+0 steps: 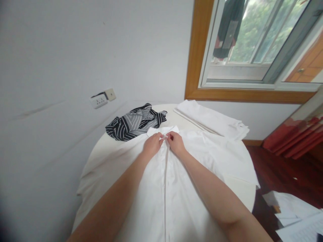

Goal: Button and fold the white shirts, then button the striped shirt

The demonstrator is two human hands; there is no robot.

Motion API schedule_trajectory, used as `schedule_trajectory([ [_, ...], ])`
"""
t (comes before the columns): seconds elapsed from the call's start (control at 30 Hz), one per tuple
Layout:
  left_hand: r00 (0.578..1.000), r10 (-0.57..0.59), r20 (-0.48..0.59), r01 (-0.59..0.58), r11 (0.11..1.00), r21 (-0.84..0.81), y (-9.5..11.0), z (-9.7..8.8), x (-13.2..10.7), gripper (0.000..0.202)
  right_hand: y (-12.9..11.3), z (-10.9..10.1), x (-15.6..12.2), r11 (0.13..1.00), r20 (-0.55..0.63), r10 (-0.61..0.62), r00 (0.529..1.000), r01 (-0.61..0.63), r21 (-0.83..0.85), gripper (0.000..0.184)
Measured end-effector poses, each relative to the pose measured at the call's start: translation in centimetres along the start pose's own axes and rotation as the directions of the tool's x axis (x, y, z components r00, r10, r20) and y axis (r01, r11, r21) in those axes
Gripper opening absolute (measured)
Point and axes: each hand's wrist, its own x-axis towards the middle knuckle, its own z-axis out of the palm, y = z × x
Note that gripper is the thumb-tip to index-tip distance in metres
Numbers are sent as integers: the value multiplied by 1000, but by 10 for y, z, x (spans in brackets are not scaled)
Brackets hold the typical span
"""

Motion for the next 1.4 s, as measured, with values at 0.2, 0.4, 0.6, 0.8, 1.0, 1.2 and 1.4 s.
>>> schedule_trajectory([
  [0.2, 1000, -23, 3, 23, 998, 52, 3, 0, -1, 13, 1, 1, 1, 994, 22, -33, 999, 35, -104, 14],
  [0.4, 998, -38, 44, 32, 992, 123, 9, -5, -2, 18, 2, 0, 3, 998, 38, -3, 999, 5, -62, 12],
  [0.6, 998, -31, 48, 24, 989, 144, 8, -4, -3, 21, 5, 1, 4, 1000, 41, 28, 999, -27, -14, 15],
  [0.8, 999, -10, -52, 11, 1000, 15, 4, -2, -3, 18, 3, -1, 5, 999, 25, 38, 999, -38, -23, 17],
  [1.0, 985, -22, -174, -9, 985, -175, 1, -3, 1, 19, -6, -4, 6, 979, -38, 117, 992, -109, 170, 23],
  [1.2, 985, -66, -159, 20, 961, -277, -3, 2, 5, 19, -10, 2, 3, 950, -64, 166, 984, -142, 277, 25],
  [1.4, 986, -45, -162, 5, 971, -237, -5, 5, 6, 19, -3, 8, 1, 898, 37, 275, 961, -270, 348, 30],
])
